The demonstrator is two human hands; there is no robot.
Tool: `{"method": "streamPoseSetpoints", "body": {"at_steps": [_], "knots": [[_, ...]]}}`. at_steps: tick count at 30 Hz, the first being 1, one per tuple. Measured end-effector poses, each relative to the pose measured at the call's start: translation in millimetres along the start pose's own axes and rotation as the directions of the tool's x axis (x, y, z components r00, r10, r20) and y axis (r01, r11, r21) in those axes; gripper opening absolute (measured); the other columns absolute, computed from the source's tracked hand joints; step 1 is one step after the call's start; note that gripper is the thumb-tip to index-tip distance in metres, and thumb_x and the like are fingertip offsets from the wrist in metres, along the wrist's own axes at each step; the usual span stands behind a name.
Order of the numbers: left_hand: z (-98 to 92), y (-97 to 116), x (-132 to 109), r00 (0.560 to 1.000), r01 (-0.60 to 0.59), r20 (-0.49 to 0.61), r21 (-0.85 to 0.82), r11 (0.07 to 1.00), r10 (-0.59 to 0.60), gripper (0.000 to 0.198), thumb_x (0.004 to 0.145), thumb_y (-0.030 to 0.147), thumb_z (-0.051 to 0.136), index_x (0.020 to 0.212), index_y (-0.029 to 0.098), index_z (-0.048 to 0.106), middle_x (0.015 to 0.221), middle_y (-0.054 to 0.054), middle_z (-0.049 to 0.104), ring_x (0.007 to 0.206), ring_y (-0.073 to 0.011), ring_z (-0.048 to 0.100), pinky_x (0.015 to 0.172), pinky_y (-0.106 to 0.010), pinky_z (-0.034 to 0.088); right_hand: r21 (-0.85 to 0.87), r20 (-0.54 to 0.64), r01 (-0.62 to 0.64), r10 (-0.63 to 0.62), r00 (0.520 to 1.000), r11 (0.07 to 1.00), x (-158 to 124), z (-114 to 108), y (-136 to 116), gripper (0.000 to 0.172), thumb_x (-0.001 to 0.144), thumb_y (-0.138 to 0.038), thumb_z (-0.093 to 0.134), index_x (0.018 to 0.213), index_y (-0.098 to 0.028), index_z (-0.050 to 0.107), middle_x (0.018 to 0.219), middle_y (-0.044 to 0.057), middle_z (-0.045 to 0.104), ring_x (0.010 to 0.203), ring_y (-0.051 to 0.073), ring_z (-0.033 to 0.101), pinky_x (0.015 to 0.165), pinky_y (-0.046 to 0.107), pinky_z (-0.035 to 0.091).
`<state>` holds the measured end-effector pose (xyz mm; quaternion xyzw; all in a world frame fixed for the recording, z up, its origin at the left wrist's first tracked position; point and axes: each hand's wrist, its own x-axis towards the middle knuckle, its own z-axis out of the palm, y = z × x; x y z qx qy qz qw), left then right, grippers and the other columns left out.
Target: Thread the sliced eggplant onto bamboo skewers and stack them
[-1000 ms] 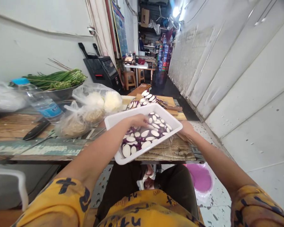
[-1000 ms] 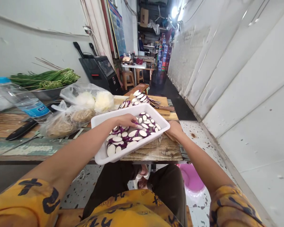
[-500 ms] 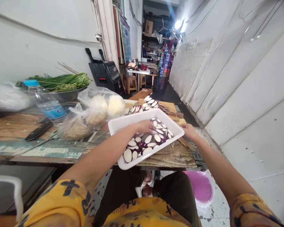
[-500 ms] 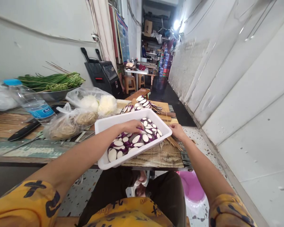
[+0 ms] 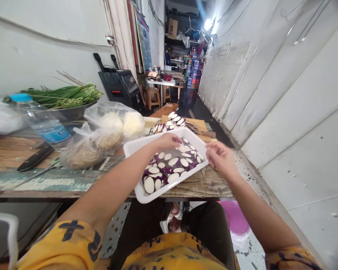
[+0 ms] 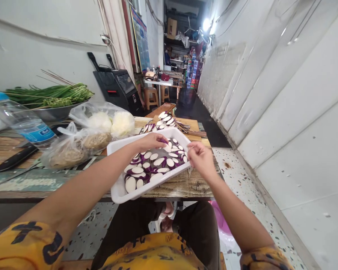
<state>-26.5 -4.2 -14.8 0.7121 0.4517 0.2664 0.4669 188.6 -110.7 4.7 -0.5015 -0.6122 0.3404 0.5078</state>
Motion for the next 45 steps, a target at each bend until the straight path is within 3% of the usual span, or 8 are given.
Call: {"method": "streamPoseSetpoints", "body": {"at_steps": [2, 5, 9, 12, 15, 20, 29, 45], "knots": [[-2.2, 2, -1, 0.999, 0.011, 0.040, -0.195, 0.981, -0.003, 0.029, 0.064, 0.025, 0.066, 0.090, 0.014, 0.065, 0.082, -0.003, 0.065, 0.068, -0.0114, 0.057, 0.063, -0.023, 0.045, 0.017, 0.134, -0.112, 0.109, 0.985, 0.994, -24, 18, 2, 0.031, 0.075, -0.033, 0.051, 0.100, -0.016, 0.057, 0.052, -0.006, 0.051, 0.031, 0.005, 0.037, 0.031, 0.017, 0.028], [-4.4, 5, -4, 0.993, 0.058, 0.117, -0.465, 0.883, -0.004, 0.034, 0.066, 0.024, 0.068, 0.097, 0.012, 0.063, 0.084, -0.006, 0.065, 0.074, -0.0134, 0.059, 0.070, -0.029, 0.047, -0.030, 0.030, -0.091, 0.092, 0.995, 0.995, -46, 33, 14, 0.038, 0.077, -0.038, 0.051, 0.104, -0.015, 0.062, 0.050, -0.004, 0.051, 0.033, 0.007, 0.037, 0.033, 0.020, 0.029], [-5.4, 7, -7, 0.989, 0.076, 0.144, -0.610, 0.789, 0.017, 0.040, 0.066, 0.019, 0.070, 0.104, 0.012, 0.060, 0.081, -0.007, 0.065, 0.073, -0.0143, 0.061, 0.069, -0.032, 0.048, -0.119, -0.057, -0.020, 0.013, 0.998, 0.993, -56, 35, 24, 0.037, 0.079, -0.036, 0.050, 0.107, -0.016, 0.064, 0.045, -0.005, 0.044, 0.040, 0.008, 0.037, 0.039, 0.020, 0.031], [-6.0, 6, -4, 0.995, 0.068, 0.100, -0.633, 0.771, -0.006, 0.038, 0.068, 0.013, 0.069, 0.105, 0.013, 0.061, 0.078, -0.005, 0.064, 0.065, -0.0094, 0.059, 0.062, -0.025, 0.048, -0.133, -0.045, -0.017, 0.011, 0.999, 0.991, -61, 32, 23, 0.036, 0.080, -0.034, 0.050, 0.109, -0.016, 0.064, 0.045, -0.006, 0.042, 0.040, 0.008, 0.035, 0.039, 0.020, 0.030], [-6.6, 5, -1, 0.996, 0.087, 0.085, -0.666, 0.741, -0.040, 0.025, 0.070, 0.011, 0.066, 0.095, 0.008, 0.065, 0.079, -0.007, 0.065, 0.060, -0.0059, 0.055, 0.057, -0.019, 0.047, -0.131, -0.051, -0.034, 0.027, 0.998, 0.991, -65, 30, 21, 0.035, 0.079, -0.034, 0.051, 0.105, -0.015, 0.066, 0.050, -0.004, 0.050, 0.042, 0.008, 0.039, 0.040, 0.020, 0.031], [-6.2, 8, -1, 0.991, 0.135, 0.081, -0.696, 0.705, -0.111, 0.013, 0.073, 0.007, 0.062, 0.085, 0.006, 0.067, 0.081, -0.010, 0.067, 0.063, -0.0061, 0.057, 0.062, -0.017, 0.049, -0.132, -0.080, -0.035, 0.025, 0.997, 0.991, -66, 33, 23, 0.035, 0.079, -0.033, 0.051, 0.105, -0.015, 0.067, 0.065, 0.002, 0.064, 0.054, 0.013, 0.052, 0.045, 0.022, 0.038], [-3.4, 11, -2, 0.988, 0.130, 0.032, -0.709, 0.693, -0.152, 0.007, 0.073, 0.007, 0.063, 0.079, 0.006, 0.067, 0.078, -0.009, 0.067, 0.065, -0.0075, 0.059, 0.065, -0.018, 0.049, -0.156, -0.081, -0.013, 0.000, 0.997, 0.988, -62, 38, 23, 0.033, 0.079, -0.031, 0.051, 0.103, -0.016, 0.067, 0.077, 0.003, 0.070, 0.067, 0.017, 0.061, 0.053, 0.024, 0.047], [-2.7, 20, -7, 0.982, 0.189, 0.150, -0.709, 0.679, -0.118, 0.008, 0.076, 0.008, 0.060, 0.080, 0.005, 0.066, 0.081, -0.011, 0.066, 0.062, -0.0059, 0.057, 0.060, -0.015, 0.049, -0.349, -0.111, 0.041, -0.085, 0.990, 0.936, -64, 42, 25, 0.027, 0.082, -0.029, 0.046, 0.099, -0.020, 0.066, 0.092, 0.005, 0.070, 0.081, 0.020, 0.065, 0.072, 0.031, 0.050]]}}
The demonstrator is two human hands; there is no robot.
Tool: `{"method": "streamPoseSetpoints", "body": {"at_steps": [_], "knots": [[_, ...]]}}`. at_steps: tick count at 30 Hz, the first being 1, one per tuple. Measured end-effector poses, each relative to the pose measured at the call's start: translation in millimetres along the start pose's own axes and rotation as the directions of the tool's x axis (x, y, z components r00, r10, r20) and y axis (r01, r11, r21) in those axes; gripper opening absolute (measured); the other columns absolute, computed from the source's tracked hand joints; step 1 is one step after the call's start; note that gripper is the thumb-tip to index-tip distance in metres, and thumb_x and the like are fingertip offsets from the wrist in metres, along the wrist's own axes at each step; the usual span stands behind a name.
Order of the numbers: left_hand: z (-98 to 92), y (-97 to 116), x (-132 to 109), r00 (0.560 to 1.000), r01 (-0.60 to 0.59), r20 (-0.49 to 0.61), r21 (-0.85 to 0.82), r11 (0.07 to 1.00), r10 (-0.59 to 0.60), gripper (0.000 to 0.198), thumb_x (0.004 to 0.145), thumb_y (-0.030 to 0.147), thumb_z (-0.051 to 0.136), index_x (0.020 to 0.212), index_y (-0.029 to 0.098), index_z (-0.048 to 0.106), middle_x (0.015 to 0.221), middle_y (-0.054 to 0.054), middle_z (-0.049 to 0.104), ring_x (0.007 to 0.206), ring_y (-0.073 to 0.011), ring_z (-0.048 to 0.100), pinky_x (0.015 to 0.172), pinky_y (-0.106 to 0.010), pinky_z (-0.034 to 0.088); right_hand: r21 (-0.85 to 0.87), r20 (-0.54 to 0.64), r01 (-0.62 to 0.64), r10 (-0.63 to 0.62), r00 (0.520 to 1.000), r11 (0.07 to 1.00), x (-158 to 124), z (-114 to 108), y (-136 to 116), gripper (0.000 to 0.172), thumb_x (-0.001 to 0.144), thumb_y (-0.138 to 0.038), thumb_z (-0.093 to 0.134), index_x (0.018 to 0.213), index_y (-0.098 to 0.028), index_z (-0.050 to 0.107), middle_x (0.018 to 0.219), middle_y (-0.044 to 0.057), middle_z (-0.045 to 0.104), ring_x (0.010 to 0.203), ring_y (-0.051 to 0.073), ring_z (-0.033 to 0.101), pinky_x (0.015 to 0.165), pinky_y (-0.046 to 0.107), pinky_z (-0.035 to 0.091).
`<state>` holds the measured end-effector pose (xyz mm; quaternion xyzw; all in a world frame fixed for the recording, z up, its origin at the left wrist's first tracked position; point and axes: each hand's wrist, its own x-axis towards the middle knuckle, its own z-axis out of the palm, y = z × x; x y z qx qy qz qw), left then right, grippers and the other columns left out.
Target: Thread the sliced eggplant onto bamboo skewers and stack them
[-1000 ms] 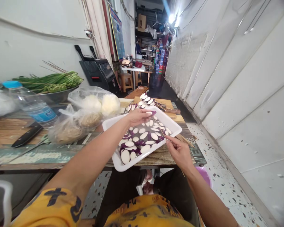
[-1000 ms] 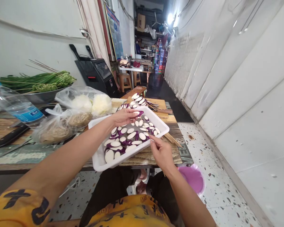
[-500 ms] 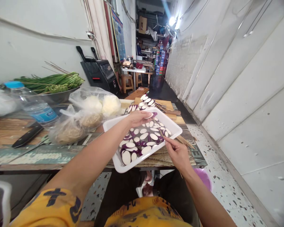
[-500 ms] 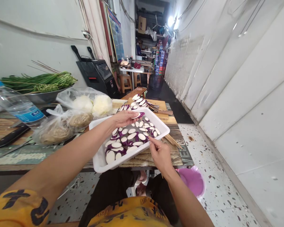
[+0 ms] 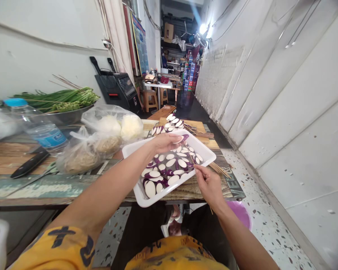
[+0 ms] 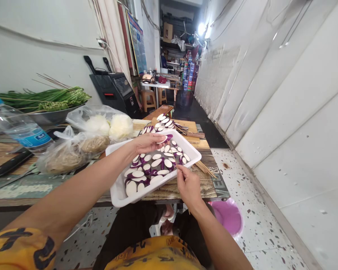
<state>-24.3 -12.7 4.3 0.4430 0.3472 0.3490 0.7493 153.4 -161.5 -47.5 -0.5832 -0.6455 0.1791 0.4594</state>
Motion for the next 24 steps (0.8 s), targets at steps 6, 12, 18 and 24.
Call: {"method": "streamPoseSetpoints", "body": {"at_steps": [6, 12, 18, 24], "knots": [[6.6, -3, -5, 0.999, -0.025, 0.042, 0.055, 0.998, 0.023, 0.008, 0.073, 0.010, 0.063, 0.080, 0.007, 0.067, 0.081, -0.010, 0.066, 0.064, -0.0069, 0.057, 0.060, -0.017, 0.047, -0.013, -0.009, 0.008, -0.008, 1.000, 1.000, -1, 4, -5, 0.028, 0.082, -0.028, 0.045, 0.099, -0.019, 0.065, 0.092, 0.005, 0.070, 0.081, 0.020, 0.065, 0.072, 0.030, 0.049], [23.7, -13, -12, 0.957, 0.038, 0.267, 0.266, 0.963, -0.111, 0.022, 0.062, 0.024, 0.074, 0.078, 0.009, 0.069, 0.077, -0.008, 0.065, 0.068, -0.0110, 0.057, 0.067, -0.024, 0.046, 0.006, -0.053, 0.000, 0.001, 0.999, 1.000, 18, 7, -14, 0.028, 0.083, -0.031, 0.045, 0.097, -0.018, 0.066, 0.085, 0.005, 0.070, 0.073, 0.018, 0.064, 0.067, 0.027, 0.048], [13.6, -23, -3, 0.976, -0.205, 0.113, 0.769, 0.605, 0.186, 0.034, 0.074, 0.043, 0.056, 0.083, 0.014, 0.071, 0.079, -0.005, 0.067, 0.076, -0.0161, 0.057, 0.070, -0.025, 0.042, 0.102, -0.095, -0.051, 0.061, 0.994, 0.994, 32, -3, -7, 0.031, 0.081, -0.034, 0.048, 0.096, -0.013, 0.065, 0.078, 0.006, 0.069, 0.067, 0.017, 0.061, 0.060, 0.025, 0.046], [18.4, -41, 2, 0.975, -0.212, 0.212, 0.977, 0.009, -0.068, 0.031, 0.063, 0.036, 0.065, 0.090, 0.021, 0.071, 0.083, -0.003, 0.068, 0.075, -0.0176, 0.057, 0.063, -0.023, 0.037, 0.204, -0.095, -0.095, 0.116, 0.989, 0.974, 23, -9, 1, 0.032, 0.079, -0.036, 0.052, 0.093, -0.012, 0.066, 0.065, 0.003, 0.064, 0.058, 0.015, 0.055, 0.052, 0.023, 0.041]]}}
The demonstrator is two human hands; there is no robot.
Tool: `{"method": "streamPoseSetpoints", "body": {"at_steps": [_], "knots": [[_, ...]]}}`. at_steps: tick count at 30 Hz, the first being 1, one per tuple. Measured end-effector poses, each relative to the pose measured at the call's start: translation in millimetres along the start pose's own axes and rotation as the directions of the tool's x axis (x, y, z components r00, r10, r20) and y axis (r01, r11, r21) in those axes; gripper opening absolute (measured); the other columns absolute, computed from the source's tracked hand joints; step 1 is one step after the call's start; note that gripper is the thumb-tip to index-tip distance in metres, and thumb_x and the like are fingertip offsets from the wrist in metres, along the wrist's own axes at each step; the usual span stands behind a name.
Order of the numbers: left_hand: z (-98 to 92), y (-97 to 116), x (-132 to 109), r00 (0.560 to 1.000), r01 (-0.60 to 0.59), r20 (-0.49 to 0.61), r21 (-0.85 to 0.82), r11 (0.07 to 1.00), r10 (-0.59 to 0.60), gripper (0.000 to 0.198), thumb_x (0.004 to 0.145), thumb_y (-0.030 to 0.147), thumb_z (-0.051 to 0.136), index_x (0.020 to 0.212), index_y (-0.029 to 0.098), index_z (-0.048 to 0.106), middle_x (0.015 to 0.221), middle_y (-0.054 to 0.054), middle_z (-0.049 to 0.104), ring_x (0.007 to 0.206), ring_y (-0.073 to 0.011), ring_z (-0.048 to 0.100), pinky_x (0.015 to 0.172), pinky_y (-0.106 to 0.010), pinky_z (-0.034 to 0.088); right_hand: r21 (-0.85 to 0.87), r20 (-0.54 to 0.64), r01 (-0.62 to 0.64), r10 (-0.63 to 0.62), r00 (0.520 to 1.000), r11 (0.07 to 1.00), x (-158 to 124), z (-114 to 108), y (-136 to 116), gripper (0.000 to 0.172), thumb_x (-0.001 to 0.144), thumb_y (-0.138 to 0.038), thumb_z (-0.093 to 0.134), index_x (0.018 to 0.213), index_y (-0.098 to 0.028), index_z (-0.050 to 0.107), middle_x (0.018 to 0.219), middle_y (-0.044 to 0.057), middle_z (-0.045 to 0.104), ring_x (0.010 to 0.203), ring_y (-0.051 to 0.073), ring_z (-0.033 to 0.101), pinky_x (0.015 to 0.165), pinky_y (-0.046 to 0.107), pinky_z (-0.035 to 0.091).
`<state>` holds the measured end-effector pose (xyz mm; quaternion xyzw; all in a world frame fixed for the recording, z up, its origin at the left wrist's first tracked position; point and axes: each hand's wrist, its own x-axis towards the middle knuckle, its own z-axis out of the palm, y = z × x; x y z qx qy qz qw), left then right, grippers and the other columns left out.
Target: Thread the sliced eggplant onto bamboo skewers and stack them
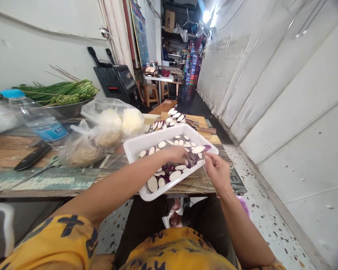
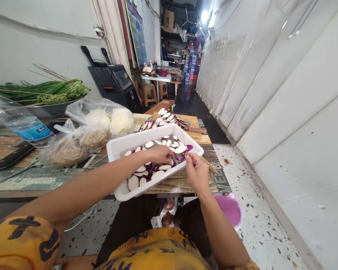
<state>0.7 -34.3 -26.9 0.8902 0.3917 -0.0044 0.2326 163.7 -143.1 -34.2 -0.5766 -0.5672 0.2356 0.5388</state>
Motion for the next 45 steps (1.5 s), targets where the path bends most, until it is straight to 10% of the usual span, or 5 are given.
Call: {"method": "streamPoseSetpoints", "body": {"at_steps": [6, 13, 17, 45], "knots": [[-10.0, -3, 1, 0.991, -0.037, -0.136, -0.301, 0.953, -0.004, 0.019, 0.064, 0.032, 0.066, 0.072, 0.016, 0.071, 0.066, -0.001, 0.065, 0.066, -0.0140, 0.055, 0.061, -0.022, 0.038, 0.046, 0.071, 0.001, -0.004, 0.997, 0.999, -10, -4, 1, 0.031, 0.079, -0.036, 0.052, 0.094, -0.013, 0.065, 0.052, -0.001, 0.053, 0.048, 0.011, 0.046, 0.046, 0.022, 0.035], [-30.6, -8, -4, 0.923, -0.120, -0.171, -0.979, 0.164, -0.344, 0.013, 0.068, 0.012, 0.066, 0.081, 0.009, 0.067, 0.072, -0.005, 0.065, 0.056, -0.0064, 0.053, 0.058, -0.020, 0.044, 0.121, 0.168, -0.061, 0.040, 0.985, 0.991, -27, -3, 5, 0.030, 0.080, -0.037, 0.051, 0.096, -0.014, 0.064, 0.050, -0.003, 0.045, 0.043, 0.009, 0.036, 0.042, 0.022, 0.028], [-36.1, -3, -7, 0.912, -0.134, -0.124, -0.991, 0.000, -0.391, 0.007, 0.070, 0.004, 0.063, 0.075, 0.008, 0.065, 0.068, -0.006, 0.064, 0.055, -0.0068, 0.055, 0.054, -0.018, 0.045, 0.153, 0.203, -0.099, 0.067, 0.977, 0.983, -33, -1, 5, 0.029, 0.080, -0.036, 0.051, 0.096, -0.014, 0.063, 0.049, -0.004, 0.040, 0.043, 0.008, 0.033, 0.041, 0.021, 0.025], [-34.4, 3, -4, 0.838, -0.337, -0.297, -0.941, -0.008, -0.458, 0.005, 0.070, 0.004, 0.064, 0.071, 0.007, 0.061, 0.067, -0.005, 0.063, 0.059, -0.0095, 0.062, 0.059, -0.019, 0.052, 0.146, 0.200, -0.178, 0.147, 0.969, 0.973, -29, 3, -1, 0.033, 0.079, -0.039, 0.051, 0.093, -0.012, 0.062, 0.048, -0.005, 0.039, 0.042, 0.008, 0.031, 0.040, 0.021, 0.021]]}}
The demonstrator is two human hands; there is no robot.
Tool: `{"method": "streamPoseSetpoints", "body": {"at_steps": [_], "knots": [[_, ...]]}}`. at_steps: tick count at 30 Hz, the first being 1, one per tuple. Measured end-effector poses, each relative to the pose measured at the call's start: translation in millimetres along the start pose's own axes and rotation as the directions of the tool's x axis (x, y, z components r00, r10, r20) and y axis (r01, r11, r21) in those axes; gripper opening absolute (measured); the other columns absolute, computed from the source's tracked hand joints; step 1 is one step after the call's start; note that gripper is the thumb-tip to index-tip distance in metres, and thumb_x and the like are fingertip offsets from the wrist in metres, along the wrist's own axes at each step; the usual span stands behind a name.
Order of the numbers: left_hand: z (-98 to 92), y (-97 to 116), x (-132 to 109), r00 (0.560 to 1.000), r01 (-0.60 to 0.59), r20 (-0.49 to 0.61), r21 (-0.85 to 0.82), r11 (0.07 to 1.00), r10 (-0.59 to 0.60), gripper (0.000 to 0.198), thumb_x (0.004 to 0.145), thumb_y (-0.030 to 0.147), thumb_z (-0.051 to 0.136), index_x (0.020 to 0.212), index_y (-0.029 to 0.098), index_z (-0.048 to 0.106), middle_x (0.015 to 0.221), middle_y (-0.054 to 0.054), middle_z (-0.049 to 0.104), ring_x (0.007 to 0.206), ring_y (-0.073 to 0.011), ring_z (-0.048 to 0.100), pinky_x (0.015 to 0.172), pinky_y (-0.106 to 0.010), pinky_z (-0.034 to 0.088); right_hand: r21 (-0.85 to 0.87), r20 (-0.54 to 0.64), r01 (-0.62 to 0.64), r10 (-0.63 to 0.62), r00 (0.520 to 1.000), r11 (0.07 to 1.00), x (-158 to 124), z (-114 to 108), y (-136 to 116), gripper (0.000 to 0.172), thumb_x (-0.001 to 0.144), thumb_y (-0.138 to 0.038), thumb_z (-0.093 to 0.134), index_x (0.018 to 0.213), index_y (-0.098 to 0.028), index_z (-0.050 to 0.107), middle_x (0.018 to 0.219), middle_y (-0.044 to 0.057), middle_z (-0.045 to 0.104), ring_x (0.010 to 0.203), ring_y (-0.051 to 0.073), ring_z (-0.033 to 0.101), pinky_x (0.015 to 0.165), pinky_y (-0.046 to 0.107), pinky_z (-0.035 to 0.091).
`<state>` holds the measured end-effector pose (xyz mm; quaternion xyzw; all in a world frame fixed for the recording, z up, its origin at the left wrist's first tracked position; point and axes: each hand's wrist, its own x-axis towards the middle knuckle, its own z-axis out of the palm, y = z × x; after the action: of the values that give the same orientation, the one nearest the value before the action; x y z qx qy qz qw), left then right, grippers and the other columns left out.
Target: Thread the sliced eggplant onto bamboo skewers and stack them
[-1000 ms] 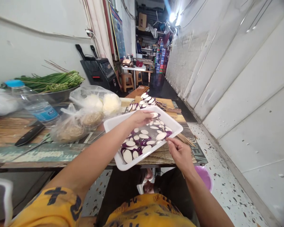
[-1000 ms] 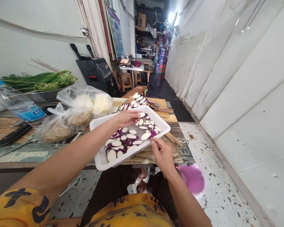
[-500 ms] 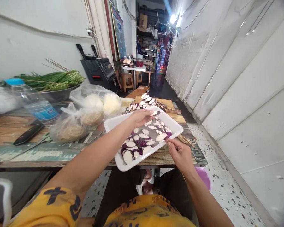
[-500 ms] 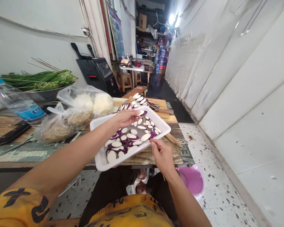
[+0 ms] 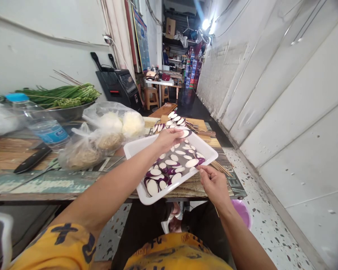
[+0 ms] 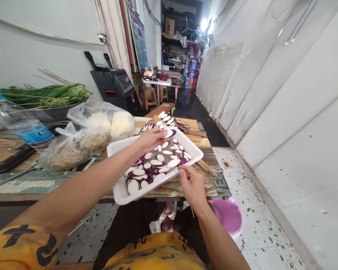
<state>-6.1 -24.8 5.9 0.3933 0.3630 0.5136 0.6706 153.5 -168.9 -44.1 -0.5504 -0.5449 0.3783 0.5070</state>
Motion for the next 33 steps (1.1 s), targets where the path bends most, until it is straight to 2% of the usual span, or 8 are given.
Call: {"method": "streamPoseSetpoints", "body": {"at_steps": [6, 15, 21, 26, 29, 33], "knots": [[2.1, 1, -3, 1.000, 0.030, 0.004, 0.020, 0.999, -0.030, 0.006, 0.068, 0.004, 0.066, 0.071, 0.007, 0.062, 0.066, -0.006, 0.063, 0.060, -0.0098, 0.062, 0.059, -0.020, 0.052, -0.005, -0.045, 0.014, -0.014, 0.999, 1.000, 1, 6, -2, 0.033, 0.078, -0.040, 0.052, 0.093, -0.012, 0.063, 0.048, -0.004, 0.041, 0.042, 0.008, 0.031, 0.039, 0.021, 0.022], [7.0, 4, -10, 0.997, 0.060, 0.039, 0.024, 0.998, -0.061, 0.006, 0.072, 0.001, 0.059, 0.071, 0.007, 0.061, 0.064, -0.005, 0.064, 0.057, -0.0093, 0.062, 0.058, -0.018, 0.051, -0.026, -0.081, 0.045, -0.047, 0.996, 0.999, 3, 13, -6, 0.032, 0.079, -0.038, 0.049, 0.093, -0.013, 0.063, 0.051, -0.002, 0.050, 0.045, 0.010, 0.038, 0.043, 0.022, 0.030], [4.3, 4, -9, 0.995, 0.080, 0.061, 0.052, 0.995, -0.083, 0.004, 0.070, 0.005, 0.064, 0.072, 0.007, 0.063, 0.067, -0.008, 0.066, 0.056, -0.0088, 0.060, 0.056, -0.019, 0.050, -0.046, -0.096, 0.056, -0.060, 0.994, 0.997, 5, 17, -5, 0.032, 0.080, -0.038, 0.049, 0.092, -0.012, 0.064, 0.054, -0.001, 0.053, 0.047, 0.011, 0.043, 0.046, 0.023, 0.034], [4.5, -6, -9, 0.983, 0.048, 0.168, 0.142, 0.989, -0.072, 0.012, 0.062, 0.011, 0.072, 0.070, 0.008, 0.065, 0.068, -0.006, 0.065, 0.056, -0.0089, 0.058, 0.058, -0.023, 0.048, -0.091, -0.126, 0.088, -0.099, 0.987, 0.992, 15, 18, -6, 0.032, 0.080, -0.037, 0.048, 0.093, -0.013, 0.064, 0.056, 0.000, 0.056, 0.049, 0.012, 0.046, 0.048, 0.023, 0.035], [5.9, -11, -10, 0.971, 0.010, 0.232, 0.222, 0.975, -0.063, 0.016, 0.058, 0.016, 0.074, 0.071, 0.009, 0.067, 0.067, -0.004, 0.064, 0.053, -0.0067, 0.052, 0.053, -0.021, 0.042, -0.132, -0.131, 0.136, -0.154, 0.979, 0.982, 26, 16, -10, 0.033, 0.079, -0.036, 0.047, 0.093, -0.013, 0.065, 0.057, 0.002, 0.057, 0.053, 0.013, 0.049, 0.049, 0.023, 0.037], [1.2, -11, -6, 0.962, -0.041, 0.267, 0.327, 0.944, -0.050, 0.021, 0.065, 0.027, 0.068, 0.079, 0.012, 0.069, 0.065, -0.003, 0.062, 0.051, -0.0061, 0.046, 0.051, -0.021, 0.034, -0.187, -0.092, 0.191, -0.211, 0.973, 0.964, 37, 8, -14, 0.031, 0.078, -0.036, 0.048, 0.091, -0.015, 0.067, 0.058, 0.003, 0.059, 0.057, 0.015, 0.053, 0.051, 0.024, 0.038]]}}
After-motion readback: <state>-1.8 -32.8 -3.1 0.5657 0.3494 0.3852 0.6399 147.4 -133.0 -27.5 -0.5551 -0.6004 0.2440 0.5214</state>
